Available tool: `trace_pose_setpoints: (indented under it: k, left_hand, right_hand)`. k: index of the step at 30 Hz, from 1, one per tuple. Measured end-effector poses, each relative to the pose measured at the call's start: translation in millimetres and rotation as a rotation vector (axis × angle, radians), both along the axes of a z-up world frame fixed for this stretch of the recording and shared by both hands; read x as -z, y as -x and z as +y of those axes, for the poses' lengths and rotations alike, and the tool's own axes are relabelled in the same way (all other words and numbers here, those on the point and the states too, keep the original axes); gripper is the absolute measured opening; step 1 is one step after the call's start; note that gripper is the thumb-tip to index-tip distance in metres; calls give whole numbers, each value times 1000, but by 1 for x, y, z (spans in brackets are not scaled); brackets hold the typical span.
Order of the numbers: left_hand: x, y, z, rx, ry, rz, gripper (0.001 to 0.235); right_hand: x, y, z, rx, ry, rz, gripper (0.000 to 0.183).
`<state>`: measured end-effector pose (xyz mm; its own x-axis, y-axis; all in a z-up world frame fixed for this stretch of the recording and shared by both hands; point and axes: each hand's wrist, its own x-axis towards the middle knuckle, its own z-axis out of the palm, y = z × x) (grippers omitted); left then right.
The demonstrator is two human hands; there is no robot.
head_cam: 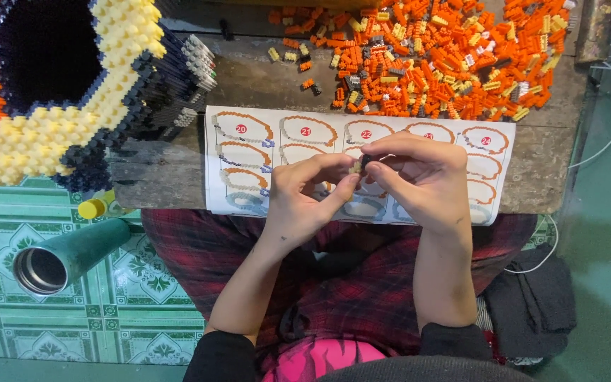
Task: The person sits cross-legged on the floor and assembles small plastic toy pieces by hand, following a printed instruction sheet. They pick up individual pieces from a pile and connect them to form small sub-assemblies.
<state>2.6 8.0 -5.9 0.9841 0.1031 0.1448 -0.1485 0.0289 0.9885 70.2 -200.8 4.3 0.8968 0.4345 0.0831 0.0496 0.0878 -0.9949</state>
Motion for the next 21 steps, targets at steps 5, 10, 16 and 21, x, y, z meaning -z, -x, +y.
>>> trace_pose_setpoints:
  k: [5,10,16,21]
  left_hand:
    - [1,1,1,1,-15,-18,18]
    - [-2,0,-1,-16,-35,-27,17]
    - [-2,-2,0,-18,-25,-23,17]
    - [-3,-1,0,-6,-39,-22,17]
  right_hand:
    - [4,2,-2,-5,-4,19,19]
    - [2,1,-2,-7,5,13,19]
    - [5,3,-4,4,10,35,19]
    - [4,4,0,29,-7,20,20]
